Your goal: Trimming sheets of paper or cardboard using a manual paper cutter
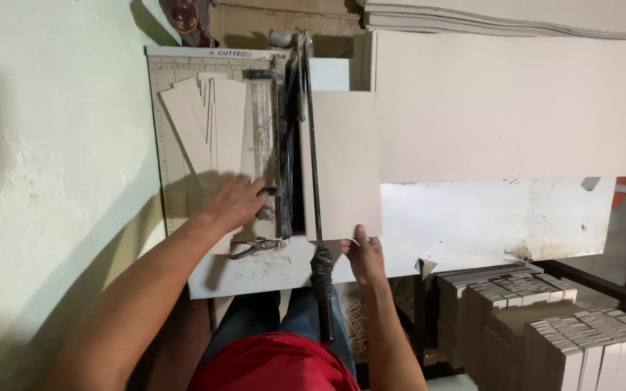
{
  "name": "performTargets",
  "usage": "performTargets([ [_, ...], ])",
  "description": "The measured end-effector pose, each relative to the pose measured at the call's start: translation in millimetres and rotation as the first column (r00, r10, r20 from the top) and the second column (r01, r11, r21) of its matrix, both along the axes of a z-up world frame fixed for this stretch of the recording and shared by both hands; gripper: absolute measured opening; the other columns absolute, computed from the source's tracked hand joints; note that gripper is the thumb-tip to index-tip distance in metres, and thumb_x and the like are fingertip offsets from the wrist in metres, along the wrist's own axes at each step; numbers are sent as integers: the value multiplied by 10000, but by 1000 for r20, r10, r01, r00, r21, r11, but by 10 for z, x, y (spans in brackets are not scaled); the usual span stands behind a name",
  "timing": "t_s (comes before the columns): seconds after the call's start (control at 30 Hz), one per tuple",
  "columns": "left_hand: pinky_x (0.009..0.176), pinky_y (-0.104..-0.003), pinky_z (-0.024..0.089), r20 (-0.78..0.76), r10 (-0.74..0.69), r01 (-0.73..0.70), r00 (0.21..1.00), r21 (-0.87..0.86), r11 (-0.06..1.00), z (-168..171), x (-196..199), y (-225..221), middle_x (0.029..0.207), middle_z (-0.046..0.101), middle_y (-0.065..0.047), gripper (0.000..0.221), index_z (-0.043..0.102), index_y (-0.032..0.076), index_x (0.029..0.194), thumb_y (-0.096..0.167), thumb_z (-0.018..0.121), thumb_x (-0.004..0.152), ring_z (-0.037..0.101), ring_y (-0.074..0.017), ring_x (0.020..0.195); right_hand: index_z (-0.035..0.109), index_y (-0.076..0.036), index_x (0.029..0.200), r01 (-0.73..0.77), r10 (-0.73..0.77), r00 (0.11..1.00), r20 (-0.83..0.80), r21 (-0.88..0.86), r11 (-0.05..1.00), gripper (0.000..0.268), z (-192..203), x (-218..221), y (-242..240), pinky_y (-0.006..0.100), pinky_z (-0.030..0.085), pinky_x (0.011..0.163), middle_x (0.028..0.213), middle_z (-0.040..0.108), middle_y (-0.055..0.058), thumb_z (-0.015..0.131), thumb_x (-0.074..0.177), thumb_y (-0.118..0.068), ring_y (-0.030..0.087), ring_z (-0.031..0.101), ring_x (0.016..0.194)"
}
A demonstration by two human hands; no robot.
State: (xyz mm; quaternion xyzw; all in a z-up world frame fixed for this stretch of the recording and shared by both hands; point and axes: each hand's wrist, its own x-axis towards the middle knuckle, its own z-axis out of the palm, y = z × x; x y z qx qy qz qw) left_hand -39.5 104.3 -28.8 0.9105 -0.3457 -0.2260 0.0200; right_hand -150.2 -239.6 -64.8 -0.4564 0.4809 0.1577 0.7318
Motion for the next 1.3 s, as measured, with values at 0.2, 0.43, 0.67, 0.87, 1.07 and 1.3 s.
performTargets([
  [0.2, 1192, -680, 47, -232, 411, -408, 882, 62, 911, 482, 405, -619, 1644, 232, -227, 889, 268, 300, 1606, 524, 696, 860, 145, -490, 1519, 636, 9, 911, -182, 186, 982, 44, -74, 980, 291, 253, 368, 513, 366, 640, 780, 849, 749, 211, 619, 1050, -246, 238, 753, 764],
  [0.43, 1110, -799, 63, -198, 502, -422, 842, 338, 841, 465, 414, -1019, 1673, 5, -280, 1198, 27, 200, 1650, 472, 812, 787, -3, -487, 1535, 799, -107, 1008, -808, 730, 589, -346, -229, 543, 584, 570, 442, 402, 416, 655, 687, 769, 746, 126, 585, 995, -650, 224, 736, 742],
  [0.67, 1071, -850, 99, -342, 544, -406, 766, 399, 822, 263, 469, -963, 1649, -274, -223, 1402, -246, 237, 1594, 391, 865, 754, -145, -486, 1522, 143, -164, 1633, -923, 885, 244, -397, -376, 86, 1015, 2531, 332, 1143, 261, 405, 400, 487, 502, -31, 453, 847, -727, 107, 400, 393],
  [0.87, 1057, -865, 70, -338, 564, -448, 753, 364, 817, 264, 460, -997, 1665, -238, -199, 1359, -146, 259, 1621, 398, 880, 740, -159, -480, 1519, 40, -112, 1636, -874, 818, 156, -554, -464, -148, 907, 1461, -360, 1176, 431, 495, 416, 599, 661, 104, 599, 970, -370, 317, 605, 445],
  [1.07, 973, -927, 66, -258, 582, -519, 772, 272, 810, 299, 386, -1038, 1669, -2, -262, 1191, 116, 217, 1642, 290, 887, 738, -21, -516, 1515, 133, -54, 1625, -775, 834, 285, -473, -626, -90, 776, 486, -641, 1032, 646, 564, 698, 1027, 706, 332, 517, 969, -212, 527, 714, 824],
  [1.3, 1066, -754, 141, 400, 126, -341, 908, 530, 776, 69, 101, -1114, 1605, 123, -224, 706, 281, 182, 1505, 279, 669, 923, 91, -449, 1461, 108, -191, 1650, -876, 866, 400, -299, -404, 265, 1050, 2219, 1, 855, 427, 618, 556, 711, 774, 200, 596, 841, -650, 328, 755, 554],
])
